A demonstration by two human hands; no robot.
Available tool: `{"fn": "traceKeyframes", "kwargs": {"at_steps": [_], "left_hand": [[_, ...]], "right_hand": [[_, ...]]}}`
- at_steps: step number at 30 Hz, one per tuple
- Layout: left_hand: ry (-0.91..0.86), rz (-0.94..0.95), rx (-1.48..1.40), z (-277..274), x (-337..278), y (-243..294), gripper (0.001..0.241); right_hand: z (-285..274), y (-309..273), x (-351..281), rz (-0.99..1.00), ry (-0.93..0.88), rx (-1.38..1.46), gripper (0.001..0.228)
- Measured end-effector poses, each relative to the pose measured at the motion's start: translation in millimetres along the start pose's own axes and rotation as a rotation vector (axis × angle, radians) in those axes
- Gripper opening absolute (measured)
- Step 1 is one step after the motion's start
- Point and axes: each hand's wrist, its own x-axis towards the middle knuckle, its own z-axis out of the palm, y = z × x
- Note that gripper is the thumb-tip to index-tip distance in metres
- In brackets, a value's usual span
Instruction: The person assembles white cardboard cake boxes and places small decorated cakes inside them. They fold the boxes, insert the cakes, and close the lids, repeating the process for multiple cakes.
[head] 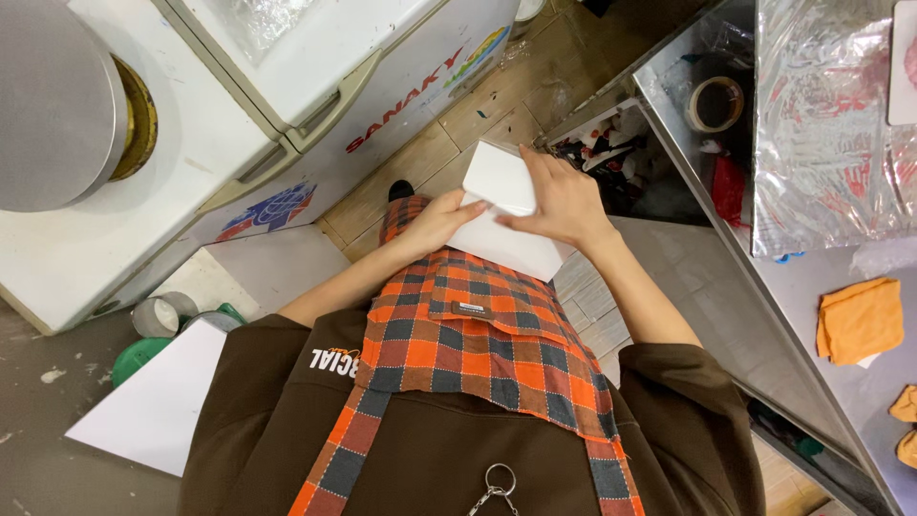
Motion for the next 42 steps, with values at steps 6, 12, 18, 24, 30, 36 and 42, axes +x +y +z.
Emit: {"fn": "traceKeyframes", "kwargs": {"at_steps": [6, 12, 18, 24, 30, 36, 42], "left_hand": [[0.09, -0.005, 0.102, 6, 3, 15, 0.036], [0.118, 0.038, 0.085, 5, 5, 17, 0.036], [0.184, 0.088, 0.219, 14, 1, 26, 0.034], [0.306, 0.252, 0.431, 22, -18, 41, 0.042], [0.421, 0.343, 0.831, -5, -26, 45, 0.073], [0.124, -0.003, 0.627, -6, -11, 29, 0.115], [0.05, 0.342, 0.551, -51, -11, 43, 0.104]], "right_hand": [[12, 5, -2, 0.098, 0.075, 0.007, 0.094], [19, 10, -16, -0.012, 0.223, -0.111, 0.104], [18, 28, -23, 0.045, -0.005, 0.03, 0.087], [1, 37, -9, 0.205, -0.194, 0.447, 0.072], [-1, 12, 3, 0.343, -0.081, 0.363, 0.067], [6, 22, 14, 0.322, -0.19, 0.335, 0.07], [-34, 134, 10, 0.225, 0.097, 0.923, 0.055]]}}
